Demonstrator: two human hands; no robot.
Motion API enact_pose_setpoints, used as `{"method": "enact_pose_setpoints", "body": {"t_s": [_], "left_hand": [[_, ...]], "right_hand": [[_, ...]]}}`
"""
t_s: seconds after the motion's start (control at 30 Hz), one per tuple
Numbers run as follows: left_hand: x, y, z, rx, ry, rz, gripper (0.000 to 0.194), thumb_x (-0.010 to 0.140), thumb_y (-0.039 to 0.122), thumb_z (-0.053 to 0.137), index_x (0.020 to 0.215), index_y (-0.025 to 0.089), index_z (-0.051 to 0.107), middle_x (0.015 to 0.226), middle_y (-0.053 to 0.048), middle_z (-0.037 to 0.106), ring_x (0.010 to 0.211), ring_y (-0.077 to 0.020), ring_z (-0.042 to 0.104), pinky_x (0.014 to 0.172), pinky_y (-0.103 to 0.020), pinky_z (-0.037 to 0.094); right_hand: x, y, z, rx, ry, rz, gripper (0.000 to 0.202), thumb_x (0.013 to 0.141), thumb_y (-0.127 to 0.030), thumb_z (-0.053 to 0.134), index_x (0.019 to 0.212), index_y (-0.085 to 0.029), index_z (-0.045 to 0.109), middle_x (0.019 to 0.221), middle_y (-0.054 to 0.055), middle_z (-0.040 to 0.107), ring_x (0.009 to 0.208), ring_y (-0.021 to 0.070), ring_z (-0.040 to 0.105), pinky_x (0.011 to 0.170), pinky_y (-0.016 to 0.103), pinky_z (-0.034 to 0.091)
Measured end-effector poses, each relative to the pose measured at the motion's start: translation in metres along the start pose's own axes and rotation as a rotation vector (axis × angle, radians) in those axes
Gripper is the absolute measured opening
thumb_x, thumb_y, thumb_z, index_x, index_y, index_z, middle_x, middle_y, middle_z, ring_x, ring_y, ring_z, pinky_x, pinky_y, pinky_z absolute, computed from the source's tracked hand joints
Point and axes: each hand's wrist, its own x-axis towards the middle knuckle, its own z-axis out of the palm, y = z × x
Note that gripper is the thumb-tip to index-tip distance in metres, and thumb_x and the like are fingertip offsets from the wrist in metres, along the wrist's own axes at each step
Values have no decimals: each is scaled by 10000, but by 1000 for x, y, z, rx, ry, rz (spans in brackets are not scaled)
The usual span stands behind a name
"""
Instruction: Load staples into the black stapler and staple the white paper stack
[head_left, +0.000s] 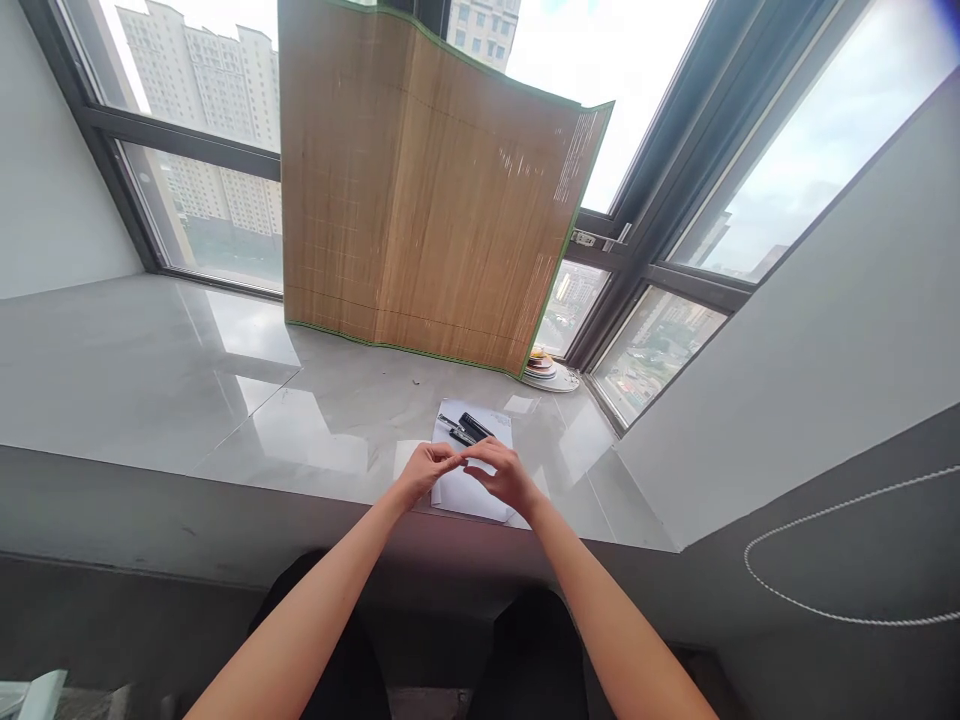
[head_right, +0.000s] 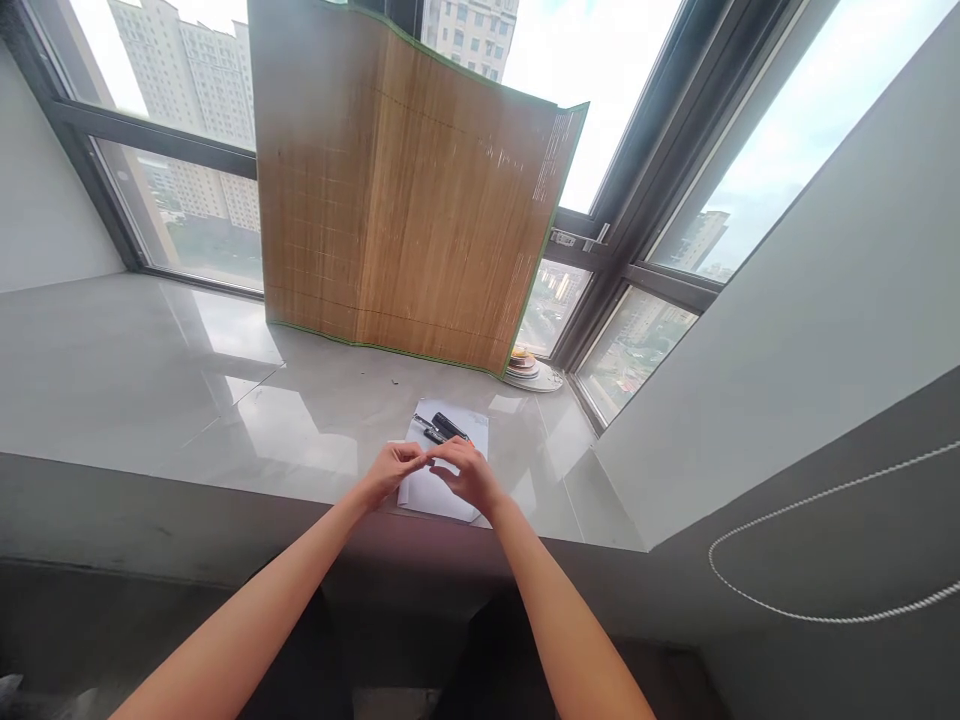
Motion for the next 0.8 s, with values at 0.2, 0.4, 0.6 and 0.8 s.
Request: {"method": "enact_pose_setpoints", "body": {"t_s": [0.2, 0.4, 0.6, 0.8], "left_hand": [[6, -9, 4, -13, 60, -74, 655, 871, 814, 661, 821, 165, 736, 720, -13, 606, 589, -110, 411, 587, -264, 332], [18, -4, -49, 674, 265, -130, 484, 1035, 548, 443, 828, 197, 704, 855, -116, 683, 832, -246, 612, 787, -366, 471], [9, -4, -85, 1544, 465, -290, 452, 1022, 322, 453, 1360, 135, 686, 1383, -266, 594, 1305, -423, 501, 1061, -577, 373], [10, -7, -80, 1636, 450, -277, 439, 1029, 327, 427, 1333, 143, 685, 1325, -234, 601, 1227, -394, 513, 1026, -541, 384]], "right_hand": [[4, 11, -3, -219, 59, -46, 167, 1031, -176, 660, 1135, -256, 764, 979, 46, 820, 903, 232, 717, 845, 399, 540], [-16, 81, -48, -286, 378, 355, 164, 977, -302, 641, 928, -246, 786, 966, 71, 821, 928, 274, 694, 866, 431, 559], [-23, 157, -75, -409, 430, 778, 244, 902, -379, 614, 859, -205, 780, 899, 129, 790, 930, 314, 640, 906, 447, 509], [2, 197, -76, -572, 274, 906, 304, 988, -257, 497, 1049, -176, 783, 1182, 171, 759, 1228, 341, 561, 1018, 431, 445]]}}
